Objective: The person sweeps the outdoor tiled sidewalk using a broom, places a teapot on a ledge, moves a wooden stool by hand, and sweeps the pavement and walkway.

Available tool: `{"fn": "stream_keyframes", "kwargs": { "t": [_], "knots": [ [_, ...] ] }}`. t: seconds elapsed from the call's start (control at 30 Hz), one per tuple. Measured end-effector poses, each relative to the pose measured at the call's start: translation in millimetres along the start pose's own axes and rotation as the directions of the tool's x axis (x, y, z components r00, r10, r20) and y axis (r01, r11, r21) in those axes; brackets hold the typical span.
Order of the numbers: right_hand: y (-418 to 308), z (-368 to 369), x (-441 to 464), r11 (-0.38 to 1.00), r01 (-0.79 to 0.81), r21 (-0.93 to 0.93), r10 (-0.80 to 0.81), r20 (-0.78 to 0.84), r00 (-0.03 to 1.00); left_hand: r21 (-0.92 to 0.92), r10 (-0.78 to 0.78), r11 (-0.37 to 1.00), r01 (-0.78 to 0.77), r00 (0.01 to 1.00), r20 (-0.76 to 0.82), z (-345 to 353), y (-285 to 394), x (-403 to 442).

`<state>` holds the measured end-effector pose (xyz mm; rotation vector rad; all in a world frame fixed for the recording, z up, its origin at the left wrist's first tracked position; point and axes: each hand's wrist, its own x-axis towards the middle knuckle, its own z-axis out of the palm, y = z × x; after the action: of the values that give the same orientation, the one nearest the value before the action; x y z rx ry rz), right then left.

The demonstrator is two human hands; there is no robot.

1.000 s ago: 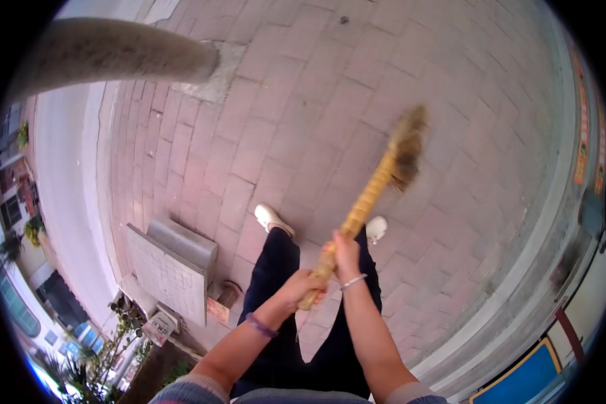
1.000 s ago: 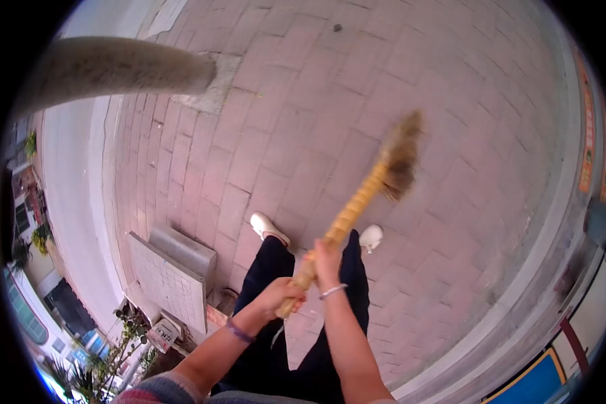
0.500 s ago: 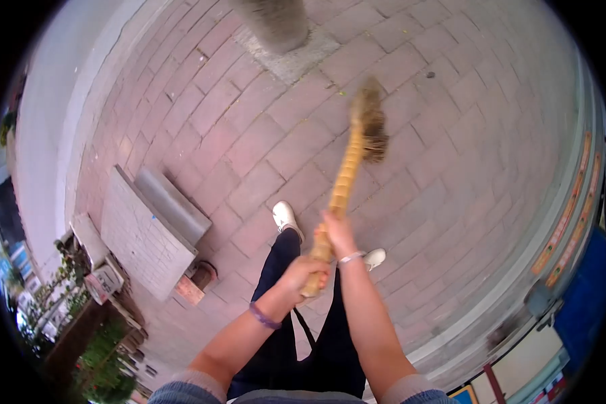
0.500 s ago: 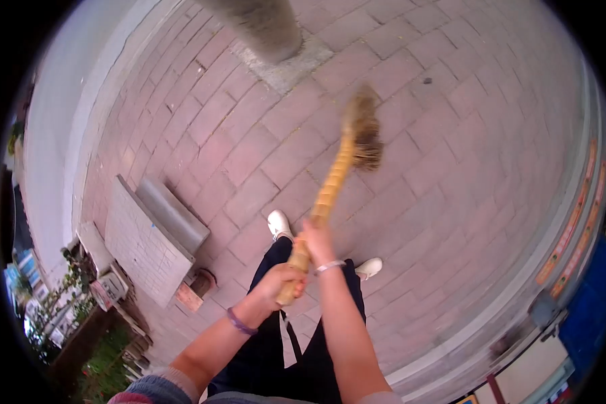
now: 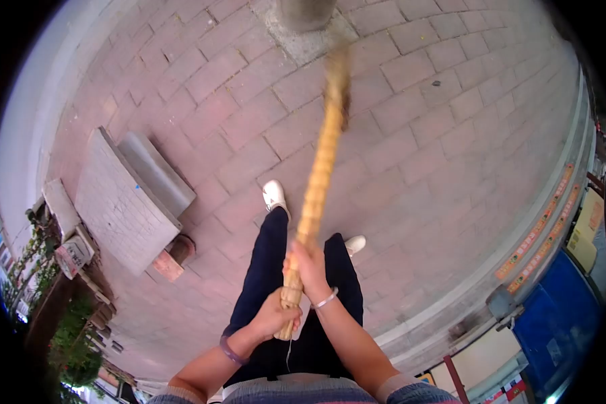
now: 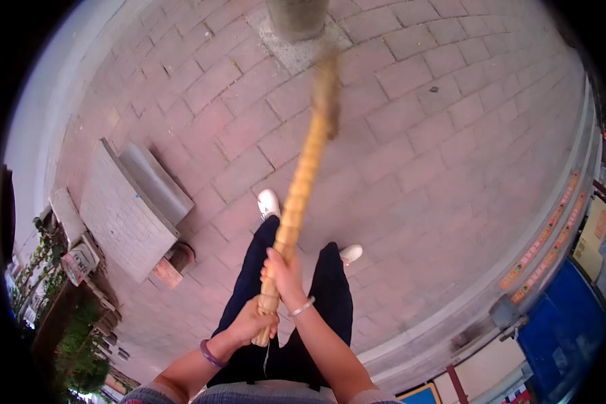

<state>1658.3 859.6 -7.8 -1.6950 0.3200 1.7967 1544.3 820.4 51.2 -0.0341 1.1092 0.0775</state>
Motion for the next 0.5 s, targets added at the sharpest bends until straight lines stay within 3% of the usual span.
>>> {"fn": "stream_keyframes", "kwargs": {
  "t": [0.13,0.17,0.23,0.3,0.37,0.5],
  "knots": [
    [62,-59,-6,0.973,-0.025,0.231,0.090,-0.272,0.958,0.189,-0.249,0.953,0.237,0.968,0.043,-10,-23,14],
    [76,-67,9,0.959,-0.076,0.275,0.148,-0.251,0.956,0.240,-0.301,0.928,0.284,0.953,0.036,-18,-24,23],
    [106,-70,34,0.915,-0.185,0.360,0.268,-0.197,0.943,0.160,-0.257,0.954,0.252,0.966,0.010,-41,-18,34],
    [107,-12,63,0.896,-0.250,0.366,0.272,-0.009,0.962,0.029,-0.223,0.973,0.231,0.961,-0.160,-69,9,18],
    [91,50,72,0.952,-0.259,0.160,0.243,0.113,0.963,-0.007,-0.067,0.998,0.067,0.955,-0.291,-93,18,-3],
    [34,131,66,0.982,-0.160,-0.098,0.187,0.439,0.879,-0.019,0.235,0.961,-0.276,0.848,-0.475,-62,50,-14]
  ]
}}
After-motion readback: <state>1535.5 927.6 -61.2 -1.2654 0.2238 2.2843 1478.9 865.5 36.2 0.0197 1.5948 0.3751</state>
